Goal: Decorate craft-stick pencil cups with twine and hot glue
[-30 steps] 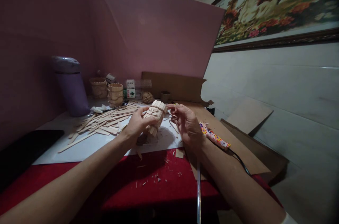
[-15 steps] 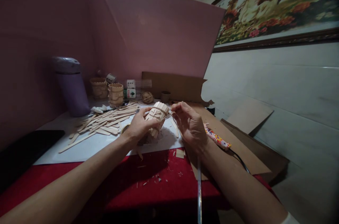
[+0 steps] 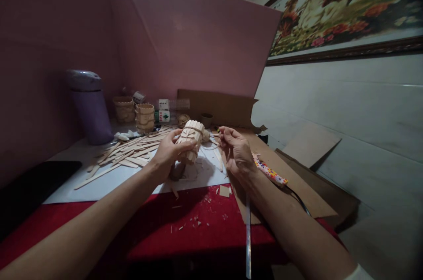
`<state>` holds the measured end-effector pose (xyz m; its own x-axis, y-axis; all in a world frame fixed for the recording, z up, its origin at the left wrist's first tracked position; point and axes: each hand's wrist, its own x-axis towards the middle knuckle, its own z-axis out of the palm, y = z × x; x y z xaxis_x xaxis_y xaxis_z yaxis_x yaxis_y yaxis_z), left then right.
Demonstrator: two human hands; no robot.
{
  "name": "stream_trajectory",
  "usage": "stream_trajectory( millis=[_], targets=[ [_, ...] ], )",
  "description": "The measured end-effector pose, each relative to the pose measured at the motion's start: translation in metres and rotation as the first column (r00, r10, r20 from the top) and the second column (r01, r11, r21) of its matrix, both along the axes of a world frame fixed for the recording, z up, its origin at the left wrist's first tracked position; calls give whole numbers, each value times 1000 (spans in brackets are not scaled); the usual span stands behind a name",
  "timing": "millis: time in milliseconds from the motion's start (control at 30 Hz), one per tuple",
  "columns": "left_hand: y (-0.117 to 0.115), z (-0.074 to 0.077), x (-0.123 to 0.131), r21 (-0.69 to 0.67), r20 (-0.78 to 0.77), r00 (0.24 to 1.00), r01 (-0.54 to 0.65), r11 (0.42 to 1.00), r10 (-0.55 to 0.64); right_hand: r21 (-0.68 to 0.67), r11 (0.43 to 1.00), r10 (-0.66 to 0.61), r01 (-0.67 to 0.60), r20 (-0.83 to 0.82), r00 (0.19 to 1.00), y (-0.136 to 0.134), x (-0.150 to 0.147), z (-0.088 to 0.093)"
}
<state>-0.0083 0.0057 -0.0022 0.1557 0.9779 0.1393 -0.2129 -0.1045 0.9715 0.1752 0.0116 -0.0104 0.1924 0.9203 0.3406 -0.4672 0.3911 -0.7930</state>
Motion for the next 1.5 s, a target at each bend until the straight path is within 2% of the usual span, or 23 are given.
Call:
stream_trajectory(
  millis=[100,233,433,533,633,700,800,933,1133,1267,1367,1500],
  targets=[
    [1,0,-1,-12,76,994,81,997,-80,29,999,-30,28,90,995,1,-3,-3],
    [0,0,-1,-28,116,977,186,982,-182,148,987,-91,56,239,967,-6,-11,-4],
    [-1,-2,1,-51,72,978,197,979,-194,310,942,-257,130,413,874,-16,-17,-5],
    [-1,-2,1,-48,74,976,211,976,-207,392,910,-345,135,536,770,-19,-15,-4],
    [-2,-2,2,-34,73,970,236,971,-233,548,829,-501,114,637,586,-22,-12,-3],
    [-2,-3,4,-25,79,967,246,969,-244,624,777,-574,80,650,499,-24,-11,-2],
    [-1,-4,5,-15,98,961,261,965,-259,667,745,-610,32,660,438,-25,-12,-1],
    [0,-5,5,-26,124,957,268,963,-263,677,736,-624,-17,688,371,-27,-12,-1],
    [0,-5,3,-16,92,964,253,967,-251,686,724,-629,-75,700,337,-26,-9,-2],
    [1,-6,3,-18,85,960,269,963,-267,697,713,-646,-75,695,317,-26,-7,-2],
    [1,-6,3,-31,79,963,259,965,-256,700,712,-647,-60,687,330,-27,-8,-2],
    [1,-7,3,-31,81,964,256,966,-253,729,681,-678,-69,663,318,-25,-8,-4]
  ],
)
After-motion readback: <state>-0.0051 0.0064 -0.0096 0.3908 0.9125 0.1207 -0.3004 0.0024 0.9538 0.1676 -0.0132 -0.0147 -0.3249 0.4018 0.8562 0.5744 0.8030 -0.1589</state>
